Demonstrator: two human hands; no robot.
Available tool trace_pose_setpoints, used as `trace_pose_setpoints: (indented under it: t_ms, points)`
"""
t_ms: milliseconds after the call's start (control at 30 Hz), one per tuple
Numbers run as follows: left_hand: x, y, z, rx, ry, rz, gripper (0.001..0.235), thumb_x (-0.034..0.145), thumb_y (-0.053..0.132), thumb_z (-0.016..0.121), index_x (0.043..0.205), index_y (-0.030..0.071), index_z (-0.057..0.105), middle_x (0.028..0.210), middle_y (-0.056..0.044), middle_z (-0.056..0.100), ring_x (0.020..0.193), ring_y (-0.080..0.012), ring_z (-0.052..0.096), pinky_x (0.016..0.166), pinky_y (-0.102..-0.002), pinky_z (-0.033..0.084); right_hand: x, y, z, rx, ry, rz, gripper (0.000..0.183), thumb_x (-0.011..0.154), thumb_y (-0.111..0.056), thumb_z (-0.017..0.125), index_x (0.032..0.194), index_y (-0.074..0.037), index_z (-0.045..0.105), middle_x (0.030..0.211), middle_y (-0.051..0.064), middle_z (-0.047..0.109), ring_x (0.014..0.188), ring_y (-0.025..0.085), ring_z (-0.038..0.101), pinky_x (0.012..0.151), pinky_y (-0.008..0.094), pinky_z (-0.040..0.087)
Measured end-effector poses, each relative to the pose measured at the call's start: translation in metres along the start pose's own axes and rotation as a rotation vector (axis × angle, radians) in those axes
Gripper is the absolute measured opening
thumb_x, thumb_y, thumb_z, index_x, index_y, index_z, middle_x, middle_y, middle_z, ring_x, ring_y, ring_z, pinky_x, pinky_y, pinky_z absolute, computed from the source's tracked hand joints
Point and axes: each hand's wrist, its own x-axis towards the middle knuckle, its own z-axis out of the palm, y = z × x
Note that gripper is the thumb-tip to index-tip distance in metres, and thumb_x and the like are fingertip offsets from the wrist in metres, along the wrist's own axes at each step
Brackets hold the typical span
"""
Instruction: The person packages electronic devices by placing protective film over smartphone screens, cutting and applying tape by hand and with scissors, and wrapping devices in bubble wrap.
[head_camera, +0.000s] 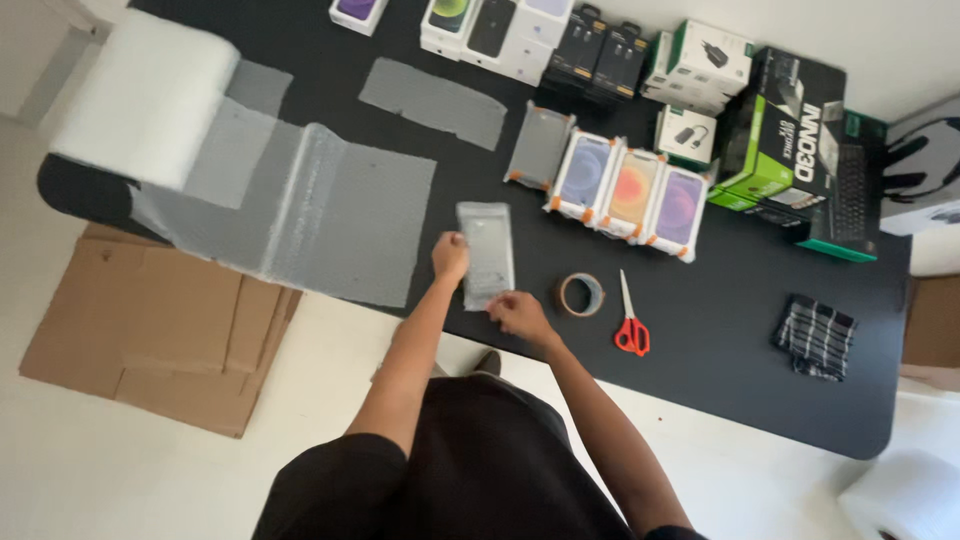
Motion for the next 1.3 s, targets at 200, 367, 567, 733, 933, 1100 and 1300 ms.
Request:
trace_pose_setpoints:
  t_ms: [200, 367, 567, 733, 933, 1100, 1300]
  points:
    - [-0.025, 0.038, -0.050, 0.355, -0.514, 0.260, 0.062, 0.110, 0.043, 0.045, 0.161, 0.008, 0.046, 0.167, -0.022, 0.040, 0.159, -0.0357, 0.031, 0.129, -0.049, 0.029, -0.003, -0.040, 0.033, -0.543, 0.241, 0.045, 0.063, 0.091, -0.039, 0.070, 0.152, -0.030, 0.058, 0.108, 0.006, 0.078, 0.103, 0.028, 0.076, 0.088, 0.046, 0.061]
    - [-0.072, 0.065, -0.147, 0.699, -0.067, 0.660, 0.029, 0.108, 0.014, 0.057, 0.134, 0.007, 0.067, 0.120, -0.014, 0.065, 0.120, -0.0296, 0.064, 0.102, -0.044, 0.051, -0.013, -0.075, 0.056, -0.619, 0.312, 0.200, 0.073, 0.090, -0.048, 0.070, 0.159, -0.031, 0.050, 0.113, 0.003, 0.079, 0.113, 0.029, 0.073, 0.097, 0.048, 0.060]
    - [-0.052, 0.019, -0.184, 0.912, -0.123, 0.800, 0.042, 0.110, 0.029, 0.052, 0.143, 0.005, 0.061, 0.141, -0.020, 0.055, 0.135, -0.0368, 0.051, 0.111, -0.049, 0.041, 0.038, -0.037, 0.035, -0.348, 0.372, 0.010, 0.071, 0.099, -0.048, 0.075, 0.156, -0.010, 0.055, 0.101, 0.014, 0.077, 0.094, 0.026, 0.074, 0.080, 0.042, 0.058]
    - [-0.038, 0.010, -0.164, 0.957, -0.222, 0.995, 0.042, 0.110, 0.032, 0.054, 0.144, 0.009, 0.061, 0.139, -0.016, 0.053, 0.133, -0.0347, 0.048, 0.110, -0.049, 0.041, -0.007, -0.060, 0.018, -0.258, 0.816, -0.070, 0.040, 0.099, -0.019, 0.072, 0.137, -0.007, 0.070, 0.091, 0.020, 0.076, 0.088, 0.034, 0.074, 0.076, 0.048, 0.055]
    - [-0.059, 0.026, -0.134, 0.745, -0.243, 1.177, 0.039, 0.109, 0.029, 0.058, 0.140, 0.006, 0.064, 0.134, -0.019, 0.057, 0.131, -0.0377, 0.052, 0.107, -0.050, 0.043, -0.043, 0.008, -0.026, -0.178, 1.421, 0.356, 0.038, 0.091, -0.045, 0.079, 0.114, -0.019, 0.063, 0.097, 0.013, 0.077, 0.097, 0.038, 0.075, 0.081, 0.055, 0.059]
    - [-0.095, 0.040, -0.079, 0.570, -0.336, 1.353, 0.034, 0.105, 0.024, 0.061, 0.135, 0.007, 0.066, 0.133, -0.015, 0.054, 0.131, -0.0381, 0.048, 0.106, -0.052, 0.042, -0.022, 0.084, -0.066, 0.432, 1.274, 0.260, 0.062, 0.080, -0.030, 0.090, 0.122, 0.000, 0.056, 0.091, 0.024, 0.073, 0.057, 0.031, 0.075, 0.044, 0.038, 0.065]
    - [-0.144, 0.081, 0.000, 0.238, -0.577, 1.099, 0.058, 0.107, 0.042, 0.062, 0.149, 0.004, 0.050, 0.138, -0.019, 0.054, 0.135, -0.0383, 0.051, 0.114, -0.053, 0.041, -0.042, 0.071, -0.085, -0.041, 1.257, 0.006, 0.022, 0.082, -0.016, 0.077, 0.103, -0.010, 0.073, 0.092, 0.017, 0.076, 0.091, 0.037, 0.075, 0.076, 0.051, 0.060]
